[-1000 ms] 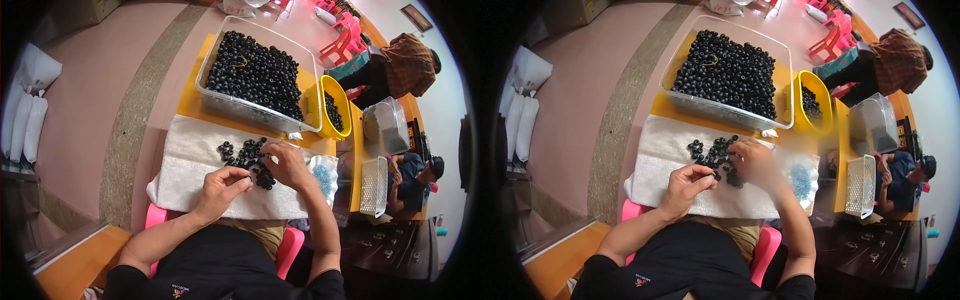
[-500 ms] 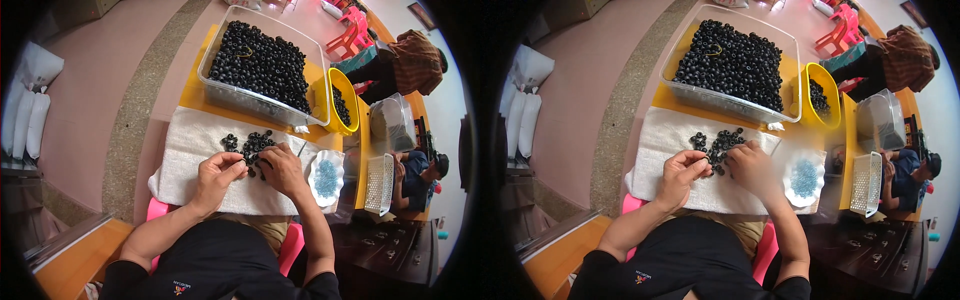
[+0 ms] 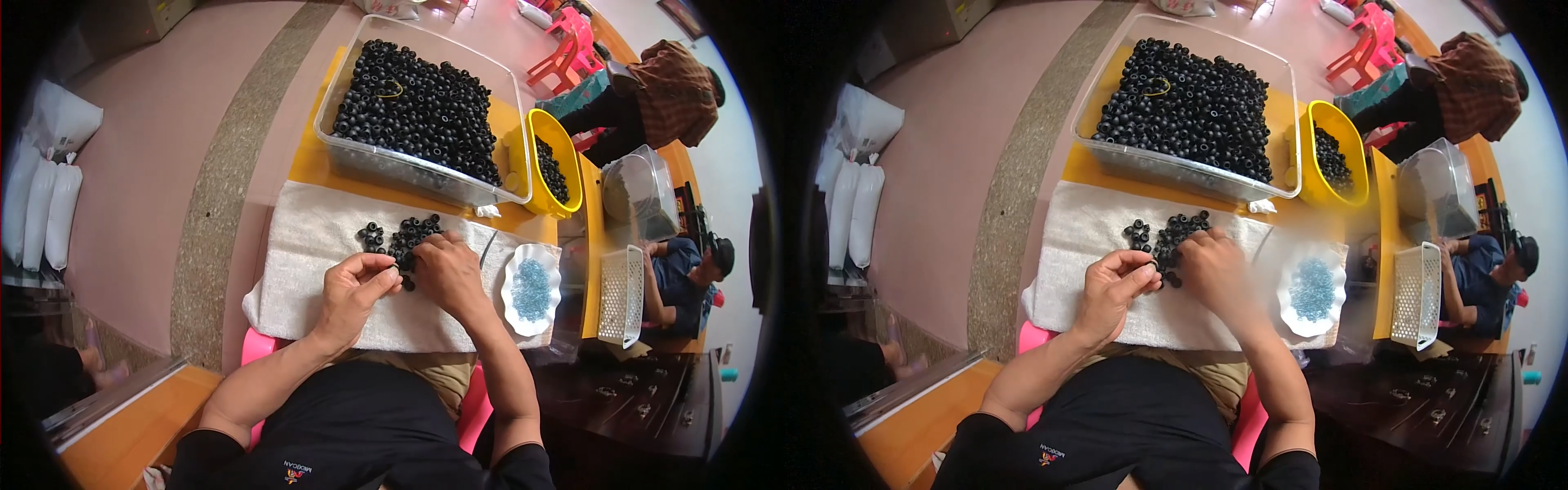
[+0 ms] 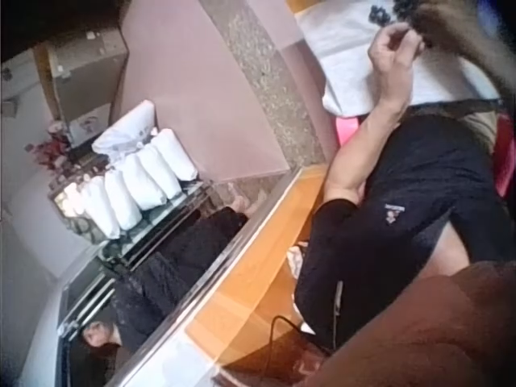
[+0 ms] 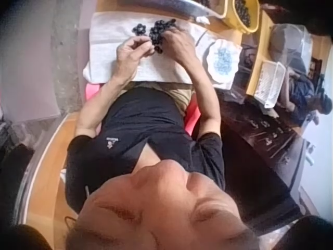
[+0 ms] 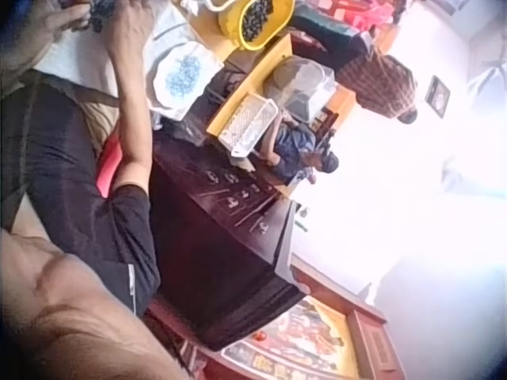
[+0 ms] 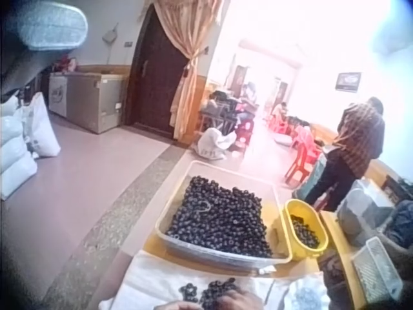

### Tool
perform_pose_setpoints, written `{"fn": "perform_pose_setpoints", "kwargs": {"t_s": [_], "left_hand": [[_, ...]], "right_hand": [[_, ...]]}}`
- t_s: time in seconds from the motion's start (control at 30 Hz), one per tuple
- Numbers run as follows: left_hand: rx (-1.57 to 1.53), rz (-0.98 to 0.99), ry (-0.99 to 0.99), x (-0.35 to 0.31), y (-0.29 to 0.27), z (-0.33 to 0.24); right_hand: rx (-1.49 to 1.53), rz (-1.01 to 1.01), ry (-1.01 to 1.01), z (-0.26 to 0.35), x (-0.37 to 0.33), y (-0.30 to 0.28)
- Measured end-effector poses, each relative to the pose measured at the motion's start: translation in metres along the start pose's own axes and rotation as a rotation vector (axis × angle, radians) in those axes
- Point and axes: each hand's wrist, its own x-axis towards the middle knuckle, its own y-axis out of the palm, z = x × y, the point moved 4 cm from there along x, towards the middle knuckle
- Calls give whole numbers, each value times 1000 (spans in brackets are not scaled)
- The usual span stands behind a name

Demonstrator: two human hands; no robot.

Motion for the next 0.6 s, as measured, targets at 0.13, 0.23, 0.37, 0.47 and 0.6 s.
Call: {"fn": "perform_pose_setpoints", "kwargs": {"t_s": [0.13, 0.23, 0.37, 0.47, 0.6], "left_hand": [[9, 24, -17, 0, 3, 5], [50, 24, 19, -1, 2, 4], [89, 47, 29, -3, 1, 6], [110, 78, 19, -4, 5, 9], [99, 87, 2, -8, 10, 10]], "right_hand": [[16, -40, -40, 0, -4, -1], [148, -164, -65, 3, -12, -13], [211, -272, 18, -14, -42, -39], [62, -318, 158, -39, -75, -51], [-53, -144, 372, -81, -115, -58]]}}
